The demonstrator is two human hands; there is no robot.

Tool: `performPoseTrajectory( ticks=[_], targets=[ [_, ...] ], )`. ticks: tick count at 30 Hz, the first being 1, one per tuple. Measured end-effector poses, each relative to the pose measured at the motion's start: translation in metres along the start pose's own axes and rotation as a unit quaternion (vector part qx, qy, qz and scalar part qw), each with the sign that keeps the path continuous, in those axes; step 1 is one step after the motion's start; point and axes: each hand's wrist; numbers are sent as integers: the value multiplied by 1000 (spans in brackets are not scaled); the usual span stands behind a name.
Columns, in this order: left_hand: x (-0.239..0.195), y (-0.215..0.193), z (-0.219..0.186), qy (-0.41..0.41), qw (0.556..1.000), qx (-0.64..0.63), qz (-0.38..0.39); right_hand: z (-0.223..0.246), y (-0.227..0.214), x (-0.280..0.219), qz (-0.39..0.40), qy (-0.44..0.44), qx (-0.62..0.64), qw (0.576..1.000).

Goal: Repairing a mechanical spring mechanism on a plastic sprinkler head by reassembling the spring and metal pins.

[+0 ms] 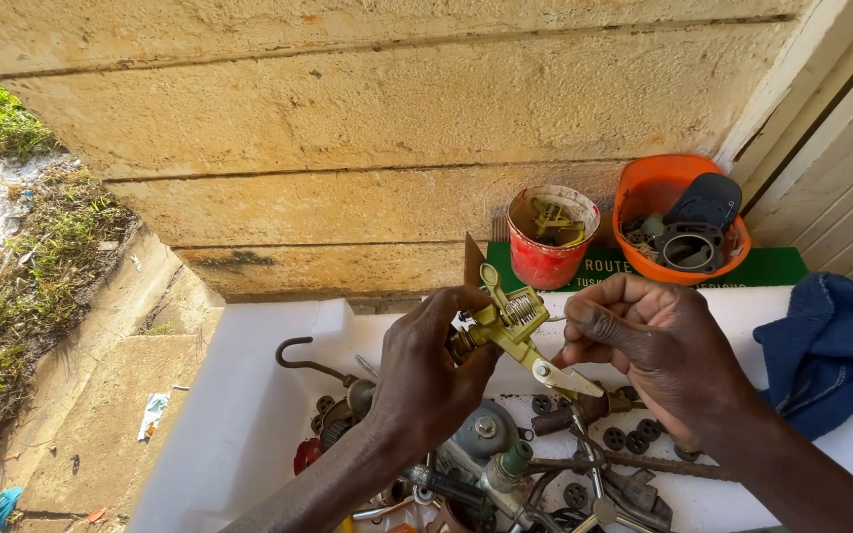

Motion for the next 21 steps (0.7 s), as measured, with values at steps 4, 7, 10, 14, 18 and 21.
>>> performPoseTrajectory(
  ticks=[4,7,10,14,18,21],
  targets=[
    [-1,-3,-6,35,999,26,-9,-4,-4,4,17,41,28,999],
    [-3,-3,-7,43,997,56,-2,-4,-10,7,42,45,17,998],
    [-3,-3,-8,47,998,49,-10,-4,-12,8,66,46,27,996],
    [1,-6,-16,-85,990,-95,59,7,1,3,1,45,5,999],
    [7,-8,-12,-305,858,-384,152,7,0,5,-58,42,-5,997],
    [10,-16,-19,-356,818,-424,156,6,-4,7,-45,41,-35,998]
  ],
)
Point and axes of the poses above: each hand's wrist, its own x-axis towards the middle knuckle, its own y-axis out of the palm, z = x × y, and after that the axes turned 4 degrees about -z, right-handed
